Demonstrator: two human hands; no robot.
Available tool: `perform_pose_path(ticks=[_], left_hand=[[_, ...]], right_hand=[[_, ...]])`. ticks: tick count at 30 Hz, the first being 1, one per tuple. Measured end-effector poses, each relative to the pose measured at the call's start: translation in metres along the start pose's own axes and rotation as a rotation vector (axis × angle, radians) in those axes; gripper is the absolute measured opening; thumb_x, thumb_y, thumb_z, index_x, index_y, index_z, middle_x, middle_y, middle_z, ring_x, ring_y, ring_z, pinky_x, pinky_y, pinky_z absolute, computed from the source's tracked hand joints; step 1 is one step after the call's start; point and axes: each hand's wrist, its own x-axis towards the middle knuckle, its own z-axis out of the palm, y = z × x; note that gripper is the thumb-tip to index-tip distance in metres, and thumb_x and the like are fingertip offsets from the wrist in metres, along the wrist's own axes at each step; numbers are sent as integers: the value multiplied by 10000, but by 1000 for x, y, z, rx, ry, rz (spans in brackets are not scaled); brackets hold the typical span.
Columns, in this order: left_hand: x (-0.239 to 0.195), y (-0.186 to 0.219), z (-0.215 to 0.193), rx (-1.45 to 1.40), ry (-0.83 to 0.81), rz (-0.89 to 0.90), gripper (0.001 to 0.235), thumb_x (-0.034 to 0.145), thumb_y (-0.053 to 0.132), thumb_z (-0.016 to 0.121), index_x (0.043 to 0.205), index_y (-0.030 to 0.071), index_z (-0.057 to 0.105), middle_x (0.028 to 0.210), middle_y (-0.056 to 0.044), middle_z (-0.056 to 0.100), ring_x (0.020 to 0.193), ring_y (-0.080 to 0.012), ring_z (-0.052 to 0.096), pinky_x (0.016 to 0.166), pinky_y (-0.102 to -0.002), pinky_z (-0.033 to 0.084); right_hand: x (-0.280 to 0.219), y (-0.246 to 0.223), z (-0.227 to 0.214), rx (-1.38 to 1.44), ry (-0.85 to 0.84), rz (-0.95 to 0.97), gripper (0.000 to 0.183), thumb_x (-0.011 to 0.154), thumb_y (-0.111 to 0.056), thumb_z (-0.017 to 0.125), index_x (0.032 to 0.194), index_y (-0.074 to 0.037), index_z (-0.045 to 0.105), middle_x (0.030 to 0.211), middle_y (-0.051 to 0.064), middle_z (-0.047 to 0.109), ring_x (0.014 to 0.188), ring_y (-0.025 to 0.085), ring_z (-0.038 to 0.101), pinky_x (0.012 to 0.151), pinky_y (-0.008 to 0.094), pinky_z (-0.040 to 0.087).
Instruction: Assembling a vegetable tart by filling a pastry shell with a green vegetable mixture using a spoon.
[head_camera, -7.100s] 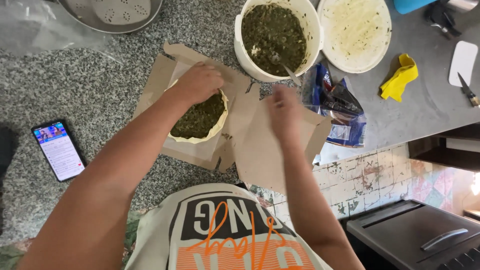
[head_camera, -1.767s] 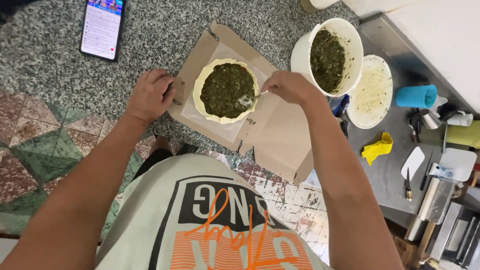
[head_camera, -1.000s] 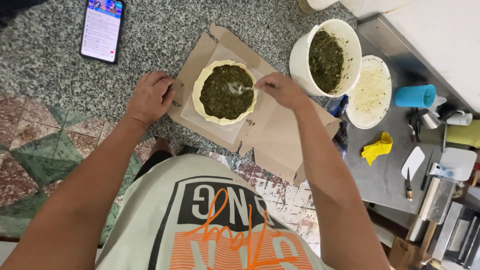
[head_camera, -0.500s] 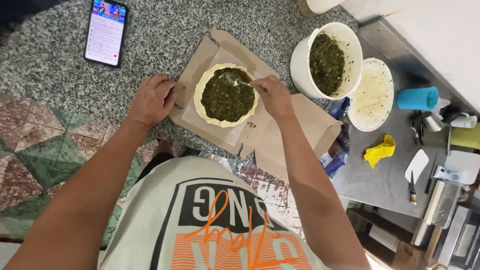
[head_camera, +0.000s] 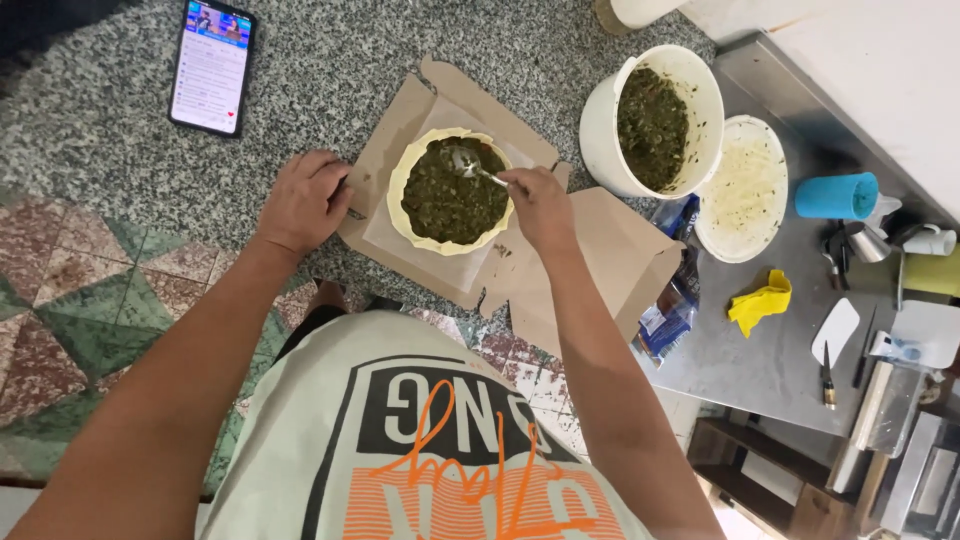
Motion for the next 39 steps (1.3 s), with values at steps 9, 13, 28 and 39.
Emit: perform_pose_path(ticks=[9,13,28,39], left_hand=[[1,2,-2,24,-8,-6,208,1062,223,646,1213,81,626,1185,-94,545,1147,-258,621,917,-425,522],[-3,-2,6,27,2,-24,241,1039,271,680,1203,100,637,1184,-79,547,1150,-251,619,932,-426,504],[-3,-7,9,2,9,14,273,1085,275,625,1252,60,648,1234,-136,581,1147,-310,654,922,-462,530],[-4,-3,9,49,46,-33,250,1030,267,672,1228,121,632,1240,-98,555,996,-298,665,872,-434,545]], right_hand=[[-44,3,-1,-247,114,2,161,999,-232,681,1146,-213,744,998,37,694,982,242,724,858,376,588],[-61,4,3,-248,191,-2,183,1007,-227,682,1164,-157,743,1009,82,736,984,264,736,845,392,602],[-38,98,-113,260,619,473,217,969,-336,657,1153,-230,699,855,-23,692,707,136,632,645,336,484],[59,147,-108,-433,296,231,177,1057,-172,548,1203,-90,603,880,107,673,788,333,726,673,480,592]])
